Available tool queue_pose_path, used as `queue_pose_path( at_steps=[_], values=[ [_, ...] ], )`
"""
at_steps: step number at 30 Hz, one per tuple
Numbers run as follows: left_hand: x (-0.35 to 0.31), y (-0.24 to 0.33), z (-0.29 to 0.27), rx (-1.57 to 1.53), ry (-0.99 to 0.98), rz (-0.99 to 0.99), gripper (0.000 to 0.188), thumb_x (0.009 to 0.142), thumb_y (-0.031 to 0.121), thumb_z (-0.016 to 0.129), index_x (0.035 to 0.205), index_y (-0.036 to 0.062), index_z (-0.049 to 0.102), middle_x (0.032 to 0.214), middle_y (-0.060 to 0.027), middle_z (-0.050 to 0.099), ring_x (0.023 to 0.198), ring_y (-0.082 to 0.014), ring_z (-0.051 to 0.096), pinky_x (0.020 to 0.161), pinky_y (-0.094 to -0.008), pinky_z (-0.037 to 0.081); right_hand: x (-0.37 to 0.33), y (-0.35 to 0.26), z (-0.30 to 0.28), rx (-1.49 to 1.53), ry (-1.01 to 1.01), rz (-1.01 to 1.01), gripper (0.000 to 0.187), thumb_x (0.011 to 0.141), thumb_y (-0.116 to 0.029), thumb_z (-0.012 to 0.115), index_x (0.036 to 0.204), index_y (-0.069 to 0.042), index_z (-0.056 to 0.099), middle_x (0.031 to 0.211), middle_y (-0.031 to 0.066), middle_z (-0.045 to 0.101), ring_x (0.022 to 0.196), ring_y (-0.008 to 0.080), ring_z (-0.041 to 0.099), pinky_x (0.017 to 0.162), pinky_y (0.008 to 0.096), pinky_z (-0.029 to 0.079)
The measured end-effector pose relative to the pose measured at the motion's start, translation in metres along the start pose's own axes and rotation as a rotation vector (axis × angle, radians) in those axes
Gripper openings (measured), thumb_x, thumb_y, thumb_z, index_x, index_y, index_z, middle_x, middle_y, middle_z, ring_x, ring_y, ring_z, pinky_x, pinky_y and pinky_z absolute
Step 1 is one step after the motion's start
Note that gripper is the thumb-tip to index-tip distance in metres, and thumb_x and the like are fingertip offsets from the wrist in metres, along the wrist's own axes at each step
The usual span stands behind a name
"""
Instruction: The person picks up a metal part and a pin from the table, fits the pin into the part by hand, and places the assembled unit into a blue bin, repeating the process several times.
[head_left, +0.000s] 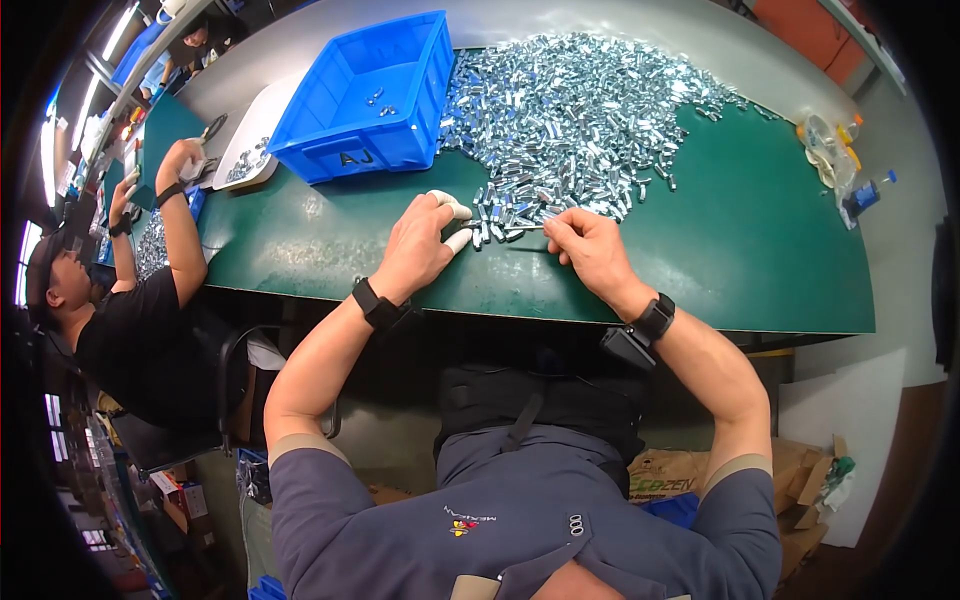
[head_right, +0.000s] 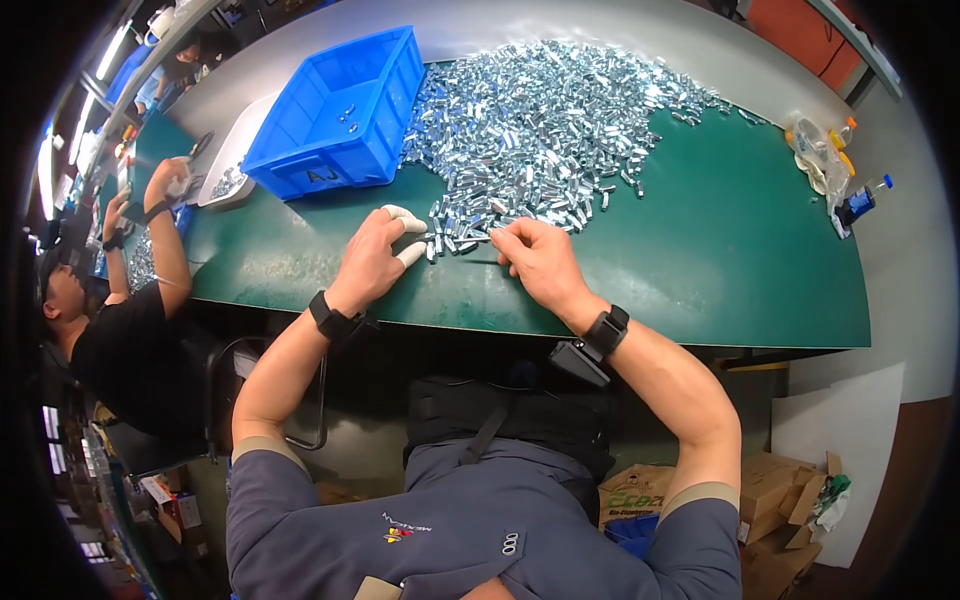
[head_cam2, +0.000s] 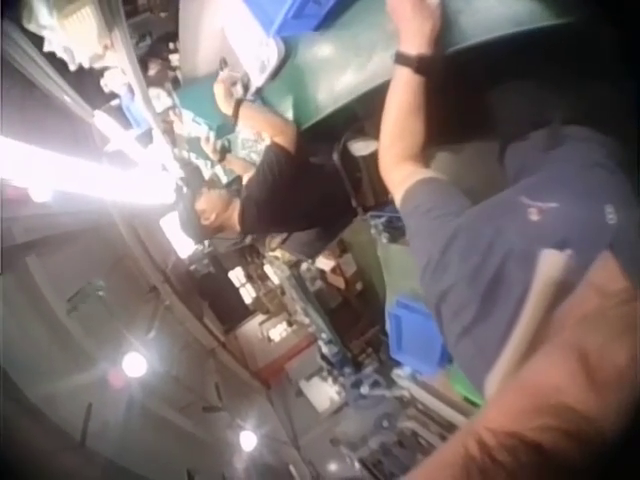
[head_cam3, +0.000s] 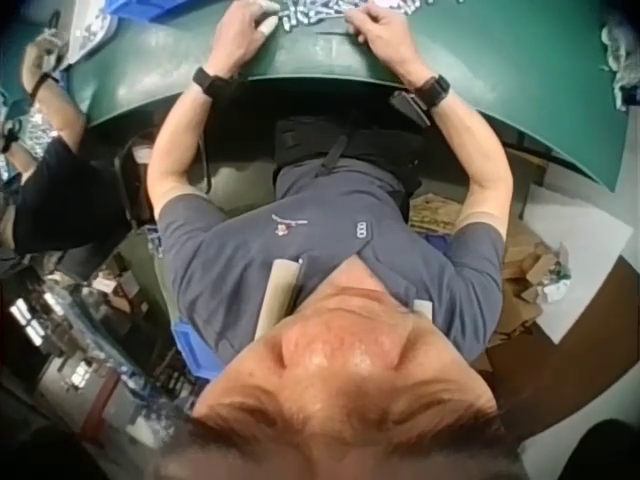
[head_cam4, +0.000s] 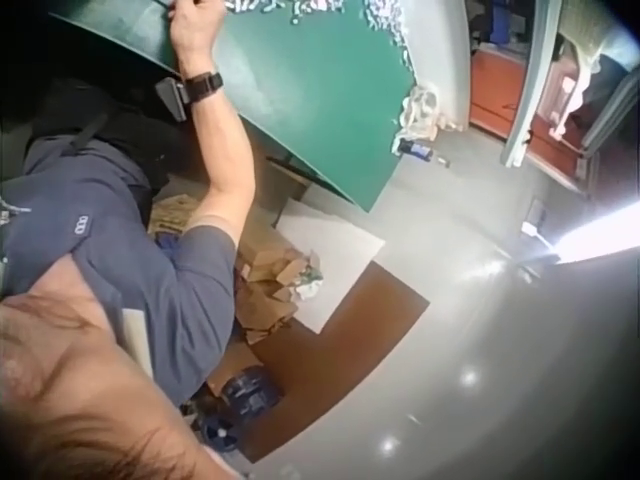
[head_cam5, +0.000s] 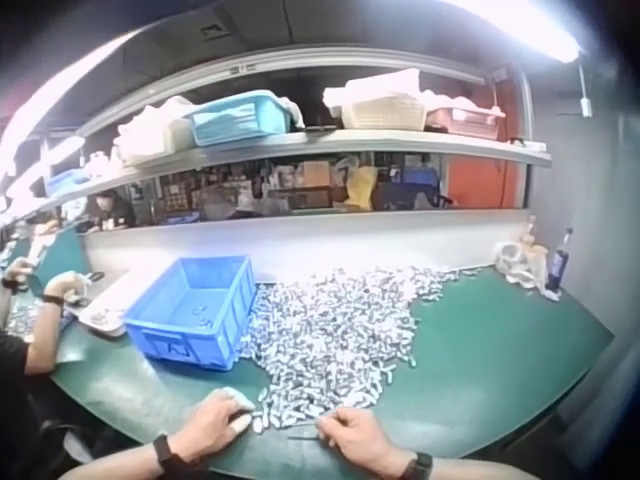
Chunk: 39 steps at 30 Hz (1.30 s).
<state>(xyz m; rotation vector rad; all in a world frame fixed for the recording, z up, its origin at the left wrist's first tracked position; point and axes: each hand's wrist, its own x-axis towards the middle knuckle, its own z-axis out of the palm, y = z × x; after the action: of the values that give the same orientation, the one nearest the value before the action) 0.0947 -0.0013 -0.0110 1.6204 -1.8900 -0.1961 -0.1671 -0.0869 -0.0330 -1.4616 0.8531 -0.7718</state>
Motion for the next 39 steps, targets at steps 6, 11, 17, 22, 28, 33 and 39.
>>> queue_pose_path(
  at_steps=[6,11,17,22,28,33,39],
  values=[
    [-0.006,-0.012,0.003,-0.09,0.028,-0.037,0.017,0.085,0.004,0.078,0.1,0.0053,0.072,0.105,-0.0075,0.069,0.102,-0.0301,0.063,0.088,-0.04,0.052,0.016,-0.006,0.017,-0.009,-0.068,-0.013,0.023,0.102,-0.023,0.069,0.094,-0.002,0.072,0.077,-0.0009,0.067,0.063,0.0049,0.055,0.058,0.0223,0.044],
    [-0.022,-0.005,0.009,-0.286,0.065,-0.095,0.021,0.086,-0.001,0.076,0.106,0.0053,0.071,0.112,-0.0085,0.072,0.106,-0.0258,0.067,0.095,-0.0356,0.052,0.015,-0.001,0.02,-0.038,-0.099,-0.07,0.022,0.102,-0.022,0.07,0.096,-0.001,0.072,0.077,-0.001,0.067,0.064,0.0046,0.055,0.058,0.0226,0.044],
    [-0.019,0.005,0.005,-0.368,0.026,-0.181,0.021,0.088,-0.002,0.075,0.107,0.0054,0.071,0.113,-0.0086,0.073,0.106,-0.0246,0.067,0.095,-0.0343,0.052,0.017,-0.003,0.016,-0.118,-0.117,-0.076,0.019,0.1,-0.018,0.071,0.093,0.0,0.072,0.075,-0.0007,0.067,0.065,0.0053,0.056,0.057,0.0249,0.044],
    [-0.015,0.005,0.005,-0.365,-0.019,-0.142,0.021,0.087,-0.003,0.076,0.106,0.0053,0.072,0.113,-0.0089,0.073,0.105,-0.0249,0.067,0.094,-0.0348,0.053,0.016,-0.006,0.014,-0.208,-0.103,-0.208,0.019,0.099,-0.016,0.072,0.089,0.0,0.073,0.072,0.004,0.067,0.062,0.012,0.059,0.056,0.0301,0.045],
    [-0.014,0.005,0.005,-0.375,-0.038,-0.064,0.024,0.083,-0.003,0.078,0.104,0.0057,0.073,0.108,-0.0078,0.075,0.103,-0.0261,0.068,0.089,-0.0363,0.054,0.013,-0.007,0.017,-0.376,-0.236,-0.373,0.02,0.095,-0.019,0.076,0.085,-0.002,0.073,0.07,0.011,0.064,0.061,0.0267,0.061,0.056,0.0374,0.046],
    [-0.015,0.002,0.005,-0.367,-0.02,-0.04,0.024,0.081,0.0,0.081,0.103,0.0064,0.074,0.102,-0.0082,0.075,0.097,-0.0278,0.068,0.086,-0.0368,0.054,0.014,-0.009,0.016,-0.428,-0.29,-0.423,0.018,0.09,-0.019,0.08,0.084,-0.003,0.073,0.07,0.01,0.062,0.061,0.0279,0.061,0.055,0.0385,0.046],
    [-0.012,0.0,0.004,-0.366,-0.091,0.023,0.025,0.078,0.004,0.085,0.101,0.0065,0.076,0.096,-0.0075,0.074,0.09,-0.0289,0.069,0.081,-0.0376,0.055,0.018,-0.012,0.021,-0.419,-0.288,-0.423,0.018,0.084,-0.017,0.084,0.085,-0.003,0.072,0.071,0.0082,0.061,0.06,0.0272,0.06,0.053,0.0382,0.045]
  ],
)
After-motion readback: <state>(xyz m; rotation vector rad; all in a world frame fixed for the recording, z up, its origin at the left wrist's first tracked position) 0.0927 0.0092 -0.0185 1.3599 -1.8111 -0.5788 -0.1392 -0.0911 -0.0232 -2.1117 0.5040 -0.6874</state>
